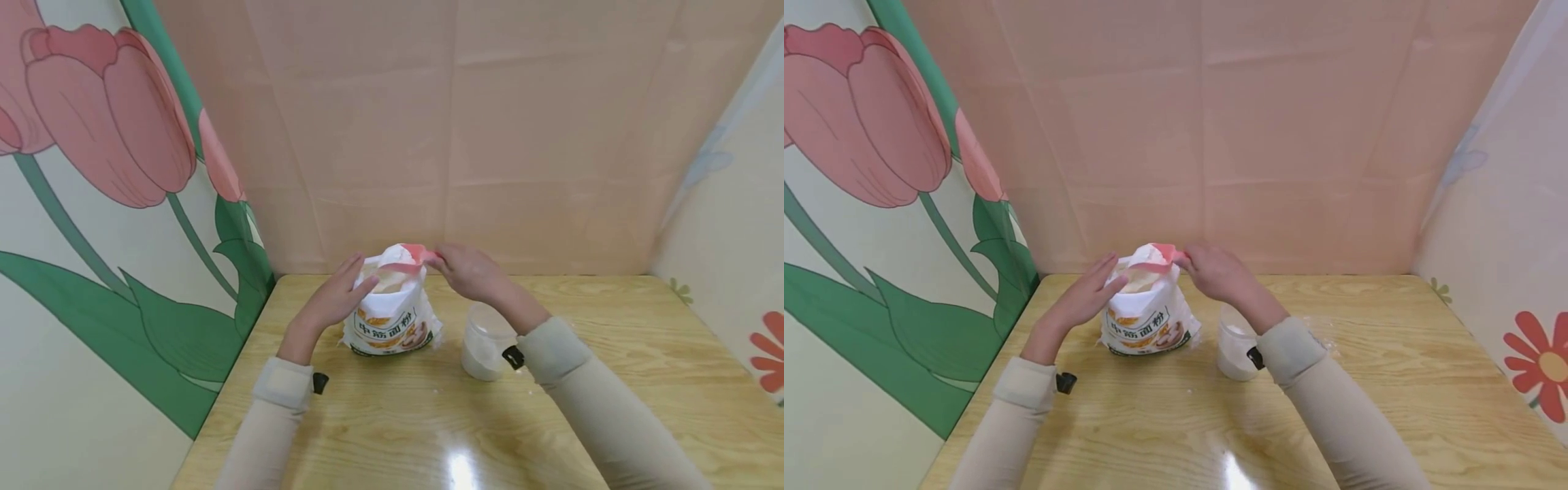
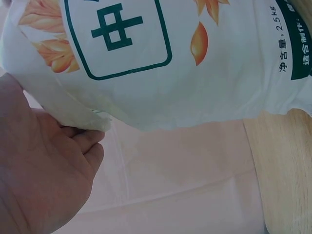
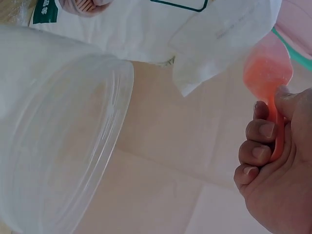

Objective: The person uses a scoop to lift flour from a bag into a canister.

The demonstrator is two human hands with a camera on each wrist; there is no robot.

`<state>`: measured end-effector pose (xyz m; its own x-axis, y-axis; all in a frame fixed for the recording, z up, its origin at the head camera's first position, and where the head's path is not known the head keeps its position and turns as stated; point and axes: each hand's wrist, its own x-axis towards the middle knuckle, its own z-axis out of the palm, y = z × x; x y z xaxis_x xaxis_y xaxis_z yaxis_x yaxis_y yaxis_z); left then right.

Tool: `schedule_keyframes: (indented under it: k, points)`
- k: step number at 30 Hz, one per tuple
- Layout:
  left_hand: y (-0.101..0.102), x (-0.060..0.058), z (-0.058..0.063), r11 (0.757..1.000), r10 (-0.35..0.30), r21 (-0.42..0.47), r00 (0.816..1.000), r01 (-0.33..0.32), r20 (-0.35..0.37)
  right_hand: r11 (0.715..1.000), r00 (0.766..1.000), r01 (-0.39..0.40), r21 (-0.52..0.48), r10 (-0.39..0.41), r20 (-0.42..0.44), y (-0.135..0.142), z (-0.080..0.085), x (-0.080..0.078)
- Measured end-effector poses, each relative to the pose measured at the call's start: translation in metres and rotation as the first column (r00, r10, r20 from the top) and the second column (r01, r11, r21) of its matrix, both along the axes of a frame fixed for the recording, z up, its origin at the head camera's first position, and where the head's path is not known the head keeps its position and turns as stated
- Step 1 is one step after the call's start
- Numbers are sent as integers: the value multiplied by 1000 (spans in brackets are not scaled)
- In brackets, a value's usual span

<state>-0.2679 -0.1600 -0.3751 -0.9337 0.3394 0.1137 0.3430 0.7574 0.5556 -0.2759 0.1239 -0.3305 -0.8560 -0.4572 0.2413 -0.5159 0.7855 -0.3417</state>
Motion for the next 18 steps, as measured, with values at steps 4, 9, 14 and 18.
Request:
schedule_keyframes:
  k: [4, 9, 14, 18]
  points:
    - [0, -1, -1, 1000, 0, 1, 1000, 0, 1, 1000, 1000, -1, -8, 1, -9, 9, 1, 4]
    - [0, -1, -2, 1000, -12, 1, 1000, 12, -16, 1000, 1000, 6, -6, -7, -23, 21, 4, 11]
    - [-1, 0, -1, 1000, -17, -2, 1000, 16, -16, 1000, 999, 21, -6, -21, -32, 35, 3, 19]
    - [-1, -1, -2, 1000, -26, -2, 999, 26, -25, 1000, 998, 31, -4, -31, -45, 48, 2, 25]
